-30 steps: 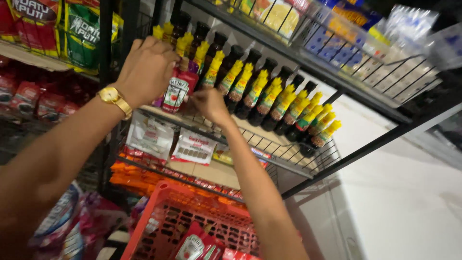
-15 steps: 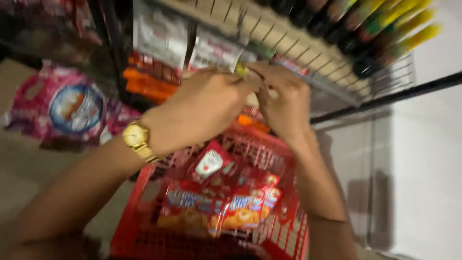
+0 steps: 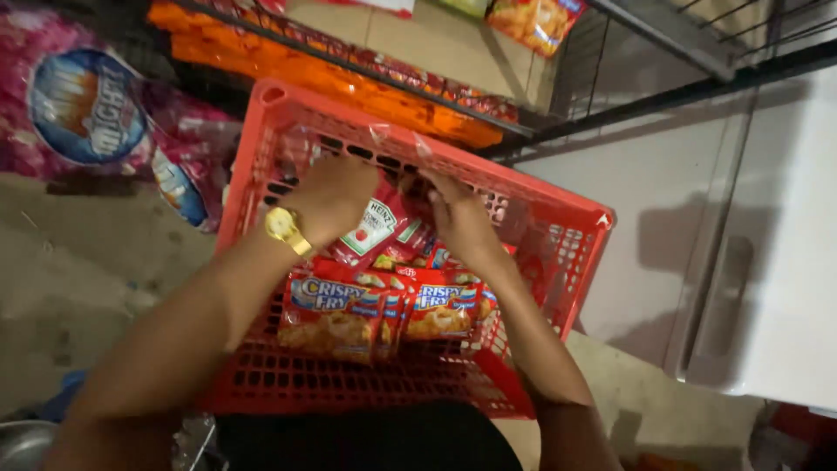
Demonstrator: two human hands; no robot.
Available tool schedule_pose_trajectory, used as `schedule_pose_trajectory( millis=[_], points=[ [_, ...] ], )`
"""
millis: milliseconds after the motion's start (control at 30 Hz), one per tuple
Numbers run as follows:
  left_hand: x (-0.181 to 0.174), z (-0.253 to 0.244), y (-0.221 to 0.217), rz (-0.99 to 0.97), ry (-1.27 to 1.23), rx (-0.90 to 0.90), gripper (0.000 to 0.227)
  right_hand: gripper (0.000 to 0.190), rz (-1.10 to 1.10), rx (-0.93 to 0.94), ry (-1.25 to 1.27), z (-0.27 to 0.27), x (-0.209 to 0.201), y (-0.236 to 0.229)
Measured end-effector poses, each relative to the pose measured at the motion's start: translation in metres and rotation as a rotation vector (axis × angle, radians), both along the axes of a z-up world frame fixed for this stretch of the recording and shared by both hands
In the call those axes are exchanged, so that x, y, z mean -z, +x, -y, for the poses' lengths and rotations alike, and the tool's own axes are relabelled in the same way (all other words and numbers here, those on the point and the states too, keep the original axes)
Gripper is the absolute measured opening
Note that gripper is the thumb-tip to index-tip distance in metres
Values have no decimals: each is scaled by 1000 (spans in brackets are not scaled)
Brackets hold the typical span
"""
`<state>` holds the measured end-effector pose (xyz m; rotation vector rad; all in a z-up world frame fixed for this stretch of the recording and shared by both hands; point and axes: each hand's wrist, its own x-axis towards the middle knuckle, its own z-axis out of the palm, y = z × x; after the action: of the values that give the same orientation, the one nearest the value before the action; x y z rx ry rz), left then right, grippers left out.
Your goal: Restocking and organizing various condiment and seasoning packets on grocery store shelves from a plastic crate.
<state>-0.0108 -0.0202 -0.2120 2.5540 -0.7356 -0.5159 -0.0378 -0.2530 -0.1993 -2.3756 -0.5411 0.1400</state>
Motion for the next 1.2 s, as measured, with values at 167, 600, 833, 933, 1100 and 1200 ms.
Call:
schedule_pose_trajectory(
  millis=[167, 600, 833, 933, 1100, 1200],
  points=[
    [18, -4, 10, 26, 115, -84, 18, 57, -82, -68, -69, -6, 9, -4],
    [-11, 1, 1, -55, 14, 12, 14, 45, -46, 30, 41, -8, 17, -6],
    [-1, 21, -29, 42, 12, -73, 51, 37, -215, 69, 279, -3, 31, -5],
    [-15, 41, -44, -26, 131, -232, 86, 33, -266, 66, 343, -3, 23, -2],
    [-8, 52, -55, 216, 411, -281, 62, 30, -460, 84, 453, 6, 15, 0],
    [-3, 45, -46, 227, 339, -117, 62, 29, -566, 95, 488, 14, 13, 3]
  ],
)
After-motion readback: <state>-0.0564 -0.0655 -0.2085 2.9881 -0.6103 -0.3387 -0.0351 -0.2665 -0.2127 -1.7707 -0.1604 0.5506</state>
